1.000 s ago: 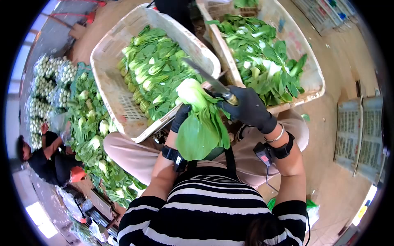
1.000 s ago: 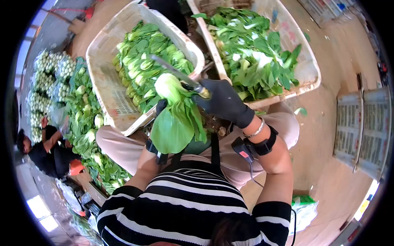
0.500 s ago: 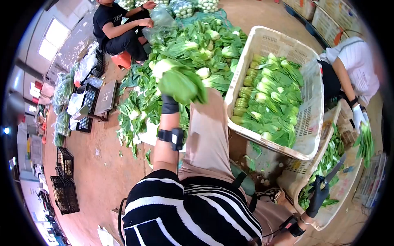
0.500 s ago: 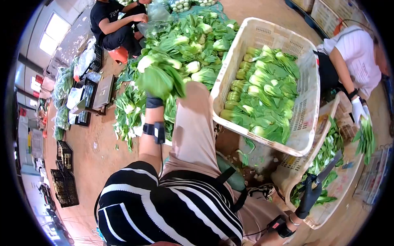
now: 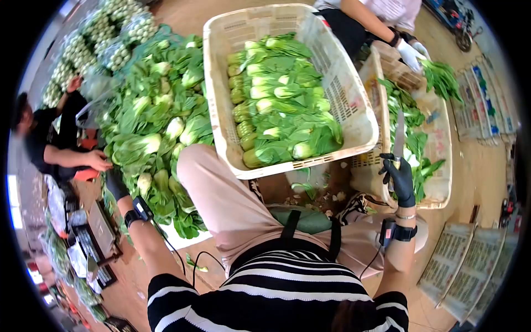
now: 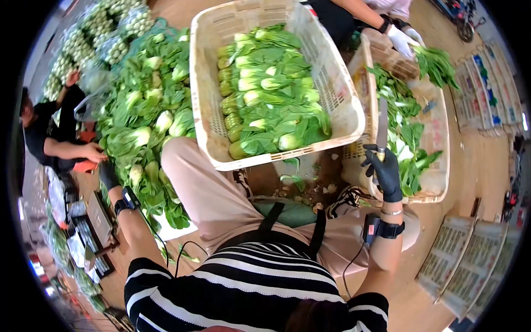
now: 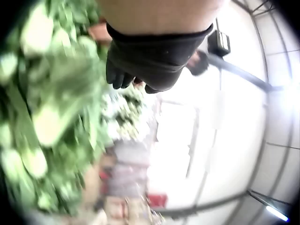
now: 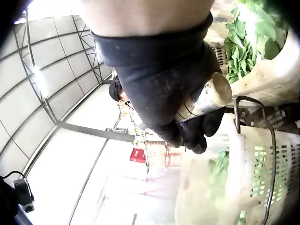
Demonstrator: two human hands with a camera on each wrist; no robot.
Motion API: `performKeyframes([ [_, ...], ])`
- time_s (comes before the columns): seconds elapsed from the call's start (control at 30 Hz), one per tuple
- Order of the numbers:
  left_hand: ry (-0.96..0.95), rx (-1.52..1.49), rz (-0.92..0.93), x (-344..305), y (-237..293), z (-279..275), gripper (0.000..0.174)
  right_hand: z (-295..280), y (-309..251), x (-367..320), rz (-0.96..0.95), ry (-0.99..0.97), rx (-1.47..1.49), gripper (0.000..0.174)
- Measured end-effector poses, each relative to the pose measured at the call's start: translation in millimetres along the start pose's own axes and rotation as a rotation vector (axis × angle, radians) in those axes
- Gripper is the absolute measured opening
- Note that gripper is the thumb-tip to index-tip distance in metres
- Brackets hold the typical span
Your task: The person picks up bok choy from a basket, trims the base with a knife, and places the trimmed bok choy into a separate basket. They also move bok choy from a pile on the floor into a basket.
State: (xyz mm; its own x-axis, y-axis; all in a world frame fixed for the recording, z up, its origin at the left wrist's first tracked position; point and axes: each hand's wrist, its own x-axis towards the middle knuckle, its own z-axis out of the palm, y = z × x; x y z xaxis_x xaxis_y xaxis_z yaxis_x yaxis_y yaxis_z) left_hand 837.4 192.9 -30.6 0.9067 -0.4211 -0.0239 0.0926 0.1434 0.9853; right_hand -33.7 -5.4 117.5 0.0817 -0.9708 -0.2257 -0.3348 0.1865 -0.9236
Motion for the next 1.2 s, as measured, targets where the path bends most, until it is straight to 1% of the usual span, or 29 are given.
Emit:
performKeyframes([
  [0.03,-0.242,0.135,0.184,-1.0,19.2,43.6,0.037,1.4,-5.9,0.5,0.013,-0.002,-0.002,0.024],
  [0.07,-0.279,-0.028,0.143,-55.1,65.6,136.8,0.036,4.9,-16.1,-0.2,0.027,0.008,0.006,0.024],
  [0.1,-0.407,0.072,0.220,-92.6,88.3,205.4,0.036,5.5,-19.1,2.2,0.021,0.011,0.021,0.022],
  [0.13,-0.606,0.199,0.251,-146.1,114.3,276.3,0.035,7.7,-16.3,6.2,-0.005,0.038,0.043,0.021],
  [0.17,-0.884,0.254,0.199,-175.7,117.3,333.6,0.036,10.2,-13.7,9.1,-0.036,0.065,0.064,0.019],
  [0.23,-1.355,0.199,0.004,-217.2,71.2,428.8,0.036,15.4,-19.5,11.9,0.035,0.057,0.063,0.016],
  [0.27,-1.525,0.365,0.090,-241.2,45.1,470.5,0.035,16.6,-14.7,14.8,0.033,0.053,0.025,0.014],
  [0.3,-1.545,0.646,0.406,-257.4,17.5,506.8,0.036,12.1,6.5,19.0,-0.144,0.053,-0.107,0.012],
  [0.33,-1.456,0.796,0.501,-266.5,-27.4,537.9,0.036,13.5,-7.4,11.9,-0.063,0.039,-0.069,0.011],
  [0.37,-1.279,0.868,0.809,-266.8,-87.4,559.4,0.037,16.9,-22.0,5.5,0.016,0.027,-0.029,0.011],
  [0.4,-1.167,0.961,0.894,-268.9,-131.0,576.0,0.035,13.4,-18.5,4.0,0.001,0.052,-0.094,0.011],
  [0.43,-1.149,1.102,0.906,-269.8,-166.9,587.6,0.034,8.2,-14.4,2.2,-0.012,0.076,-0.162,0.011],
  [0.47,-1.102,1.313,0.854,-288.4,-161.9,589.9,0.035,2.9,-11.6,0.4,0.008,0.100,-0.129,0.012],
  [0.5,-1.072,1.387,0.760,-292.3,-181.0,594.0,0.036,-7.1,3.8,0.0,0.002,0.115,-0.181,0.014],
  [0.53,-1.055,1.455,0.639,-297.8,-189.5,594.3,0.035,-11.2,1.0,-1.0,0.054,0.132,-0.105,0.014],
  [0.57,-0.928,1.533,0.810,-298.5,-208.4,591.3,0.027,-15.6,-5.8,-3.2,0.110,0.147,-0.026,0.014],
  [0.63,-0.978,1.545,0.820,-293.6,-201.5,599.9,0.021,-25.8,-8.1,-2.5,0.115,0.156,0.002,0.015],
  [0.67,-1.027,1.538,0.892,-291.6,-184.9,603.2,0.017,-28.5,-10.5,-3.5,0.112,0.151,0.021,0.016],
  [0.7,-1.065,1.504,0.908,-284.0,-178.7,604.8,0.019,-29.5,-20.6,-3.7,0.150,0.134,0.047,0.015],
  [0.77,-1.250,1.443,0.653,-267.2,-158.2,614.3,0.025,-29.8,-10.8,-2.7,0.094,0.125,-0.011,0.016],
  [0.8,-1.153,1.150,0.295,-259.0,-145.8,610.8,0.026,-28.8,-11.3,-2.3,0.092,0.134,-0.006,0.016],
  [0.83,-1.229,0.563,-0.458,-259.8,-137.5,605.3,0.025,-24.1,-13.9,-1.4,0.055,0.136,0.005,0.019],
  [0.9,-1.365,-0.203,-0.975,-311.3,-73.1,590.5,0.027,-9.2,-17.7,-1.7,0.029,0.155,0.024,0.021],
  [0.97,-1.478,-0.453,-0.943,-358.2,-50.6,573.6,0.040,4.9,-22.8,0.7,-0.110,0.169,0.061,0.032],
  [1.0,-1.555,-0.631,-1.017,-390.3,-31.2,566.0,0.044,7.2,-33.7,-1.6,-0.061,0.134,0.105,0.037],
  [1.03,-1.533,-0.665,-1.064,-414.9,-28.1,556.5,0.045,9.4,-44.0,-5.2,-0.011,0.103,0.152,0.042],
  [1.1,-1.483,-0.721,-0.999,-474.6,-8.3,540.6,0.046,16.7,-46.0,-4.4,-0.024,0.087,0.112,0.048],
  [1.17,-1.410,-0.713,-0.958,-514.5,-16.4,527.3,0.044,19.4,-40.7,-2.2,-0.246,0.165,0.079,0.050],
  [1.2,-1.359,-0.749,-0.960,-530.5,-5.3,524.0,0.040,18.7,-21.2,5.8,-0.388,0.286,-0.046,0.053],
])
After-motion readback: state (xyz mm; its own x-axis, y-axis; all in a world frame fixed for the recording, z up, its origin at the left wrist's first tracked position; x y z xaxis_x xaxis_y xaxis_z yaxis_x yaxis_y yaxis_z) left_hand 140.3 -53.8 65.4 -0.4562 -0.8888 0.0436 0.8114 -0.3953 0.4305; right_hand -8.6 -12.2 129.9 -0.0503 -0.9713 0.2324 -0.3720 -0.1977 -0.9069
